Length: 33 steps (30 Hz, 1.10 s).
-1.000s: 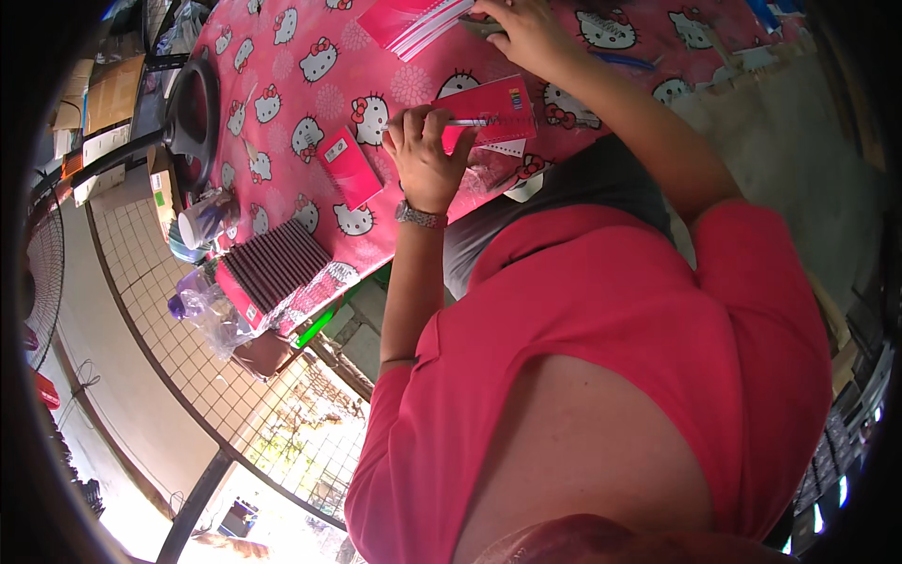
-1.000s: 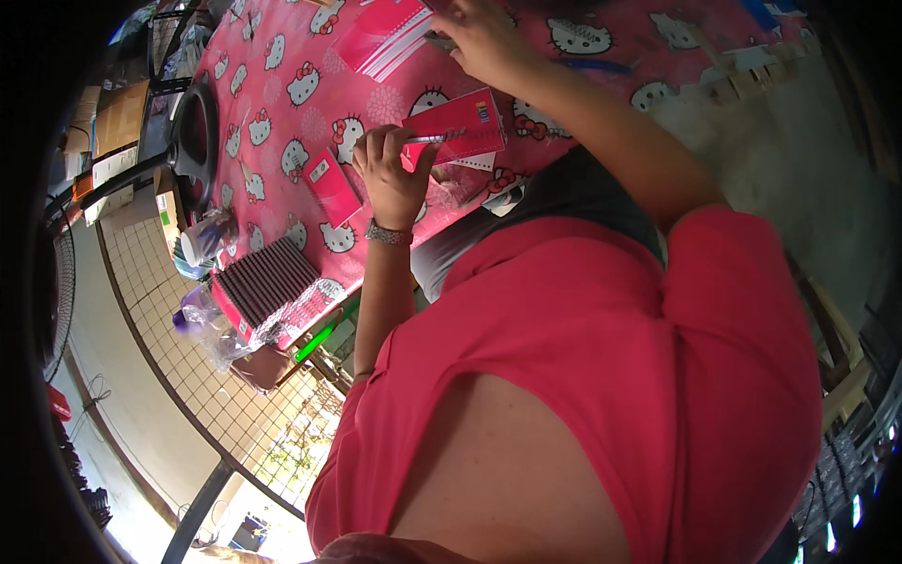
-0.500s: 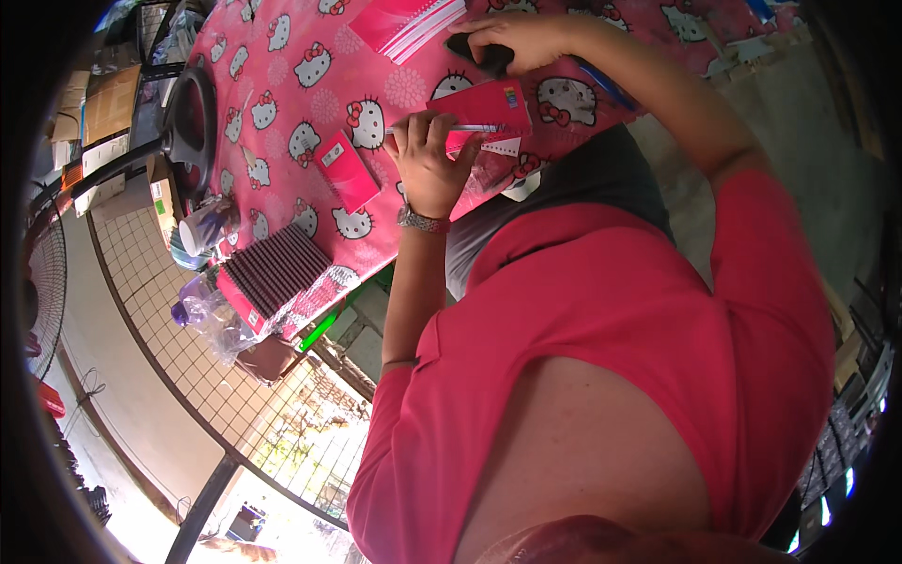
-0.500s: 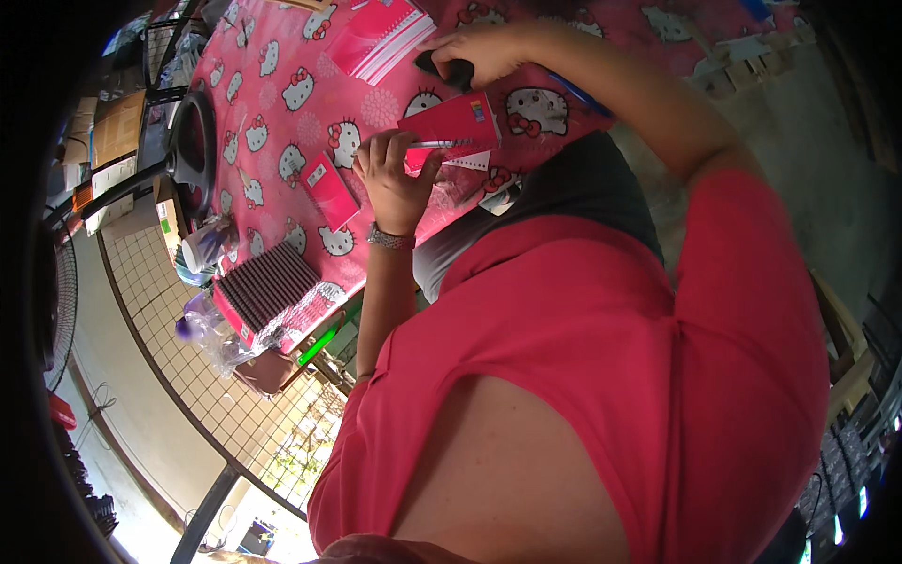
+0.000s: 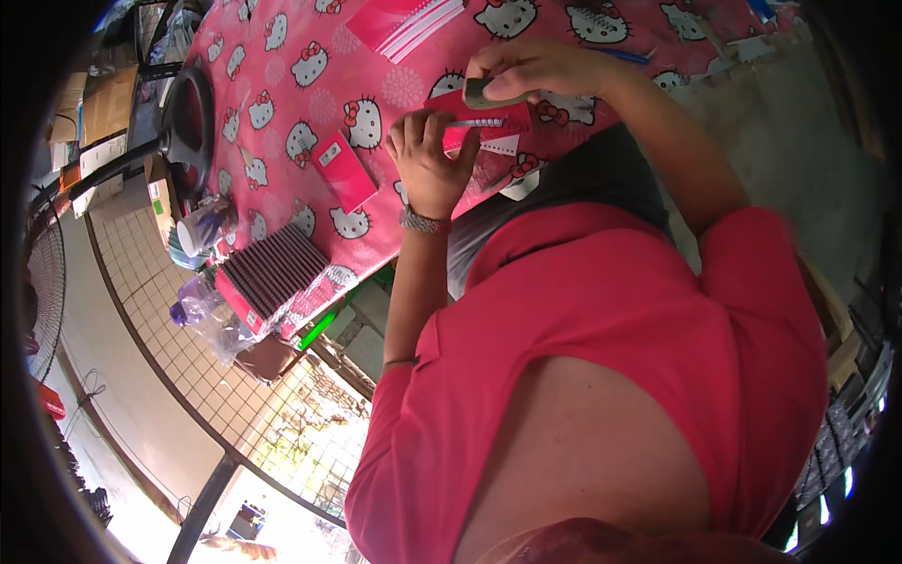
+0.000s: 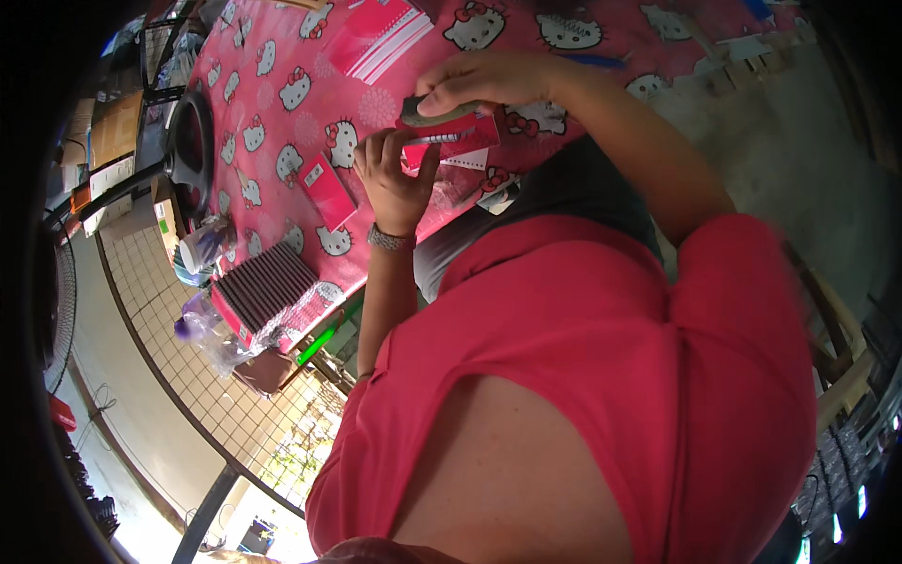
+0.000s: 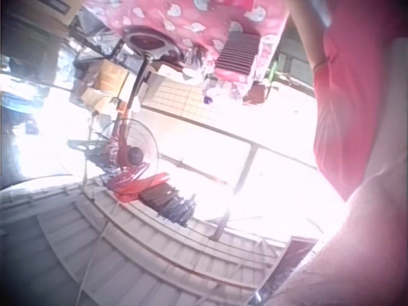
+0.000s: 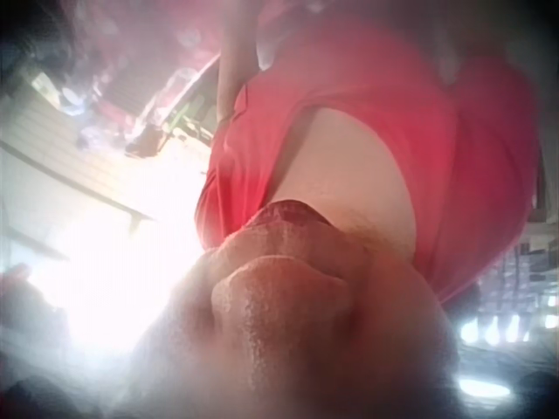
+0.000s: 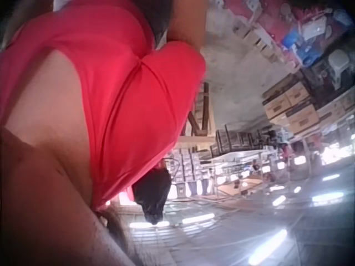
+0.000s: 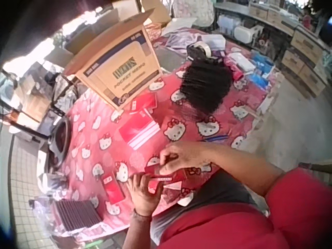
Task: The person aligns the spiral bindings of small pink notebooks and stacks them on a table with a pink tablecloth.
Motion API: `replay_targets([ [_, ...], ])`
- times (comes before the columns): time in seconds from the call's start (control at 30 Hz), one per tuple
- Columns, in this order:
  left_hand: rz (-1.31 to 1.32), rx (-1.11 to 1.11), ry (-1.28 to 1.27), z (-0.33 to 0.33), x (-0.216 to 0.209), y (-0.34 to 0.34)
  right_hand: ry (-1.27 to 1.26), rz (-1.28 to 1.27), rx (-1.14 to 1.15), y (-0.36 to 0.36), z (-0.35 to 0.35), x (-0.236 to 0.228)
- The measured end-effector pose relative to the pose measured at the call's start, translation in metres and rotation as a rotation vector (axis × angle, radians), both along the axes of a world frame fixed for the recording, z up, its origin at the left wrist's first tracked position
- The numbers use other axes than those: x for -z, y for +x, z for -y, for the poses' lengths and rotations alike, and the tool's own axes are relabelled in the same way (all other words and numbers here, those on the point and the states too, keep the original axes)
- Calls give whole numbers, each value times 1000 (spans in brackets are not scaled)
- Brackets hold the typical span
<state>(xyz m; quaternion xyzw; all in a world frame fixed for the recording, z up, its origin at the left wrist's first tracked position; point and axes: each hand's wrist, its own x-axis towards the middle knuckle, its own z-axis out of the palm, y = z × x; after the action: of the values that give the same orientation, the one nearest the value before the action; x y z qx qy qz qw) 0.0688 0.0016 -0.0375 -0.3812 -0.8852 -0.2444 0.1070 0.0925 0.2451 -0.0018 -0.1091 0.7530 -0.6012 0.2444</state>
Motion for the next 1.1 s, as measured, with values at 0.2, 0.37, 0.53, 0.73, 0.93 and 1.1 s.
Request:
replay_targets([
  [0.2, 26, 15, 33, -5, -2, -2, -100, 121, 16, -6, -1, -6],
  [0.37, 54, 53, 57, -4, -4, -8, 161, -89, -47, -19, 2, 13],
  [0.53, 100, 41, 70, 6, -9, -16, 198, -60, -75, -26, 5, 7],
  [0.73, 206, 56, 119, 22, -5, -34, -4, -14, -128, -37, 14, 8],
  [0.93, 545, 105, 299, 25, 0, -42, -95, 61, -117, -44, 19, 3],
  [1.1, 823, 88, 526, 36, 16, -46, -309, 122, -101, -45, 24, 4],
])
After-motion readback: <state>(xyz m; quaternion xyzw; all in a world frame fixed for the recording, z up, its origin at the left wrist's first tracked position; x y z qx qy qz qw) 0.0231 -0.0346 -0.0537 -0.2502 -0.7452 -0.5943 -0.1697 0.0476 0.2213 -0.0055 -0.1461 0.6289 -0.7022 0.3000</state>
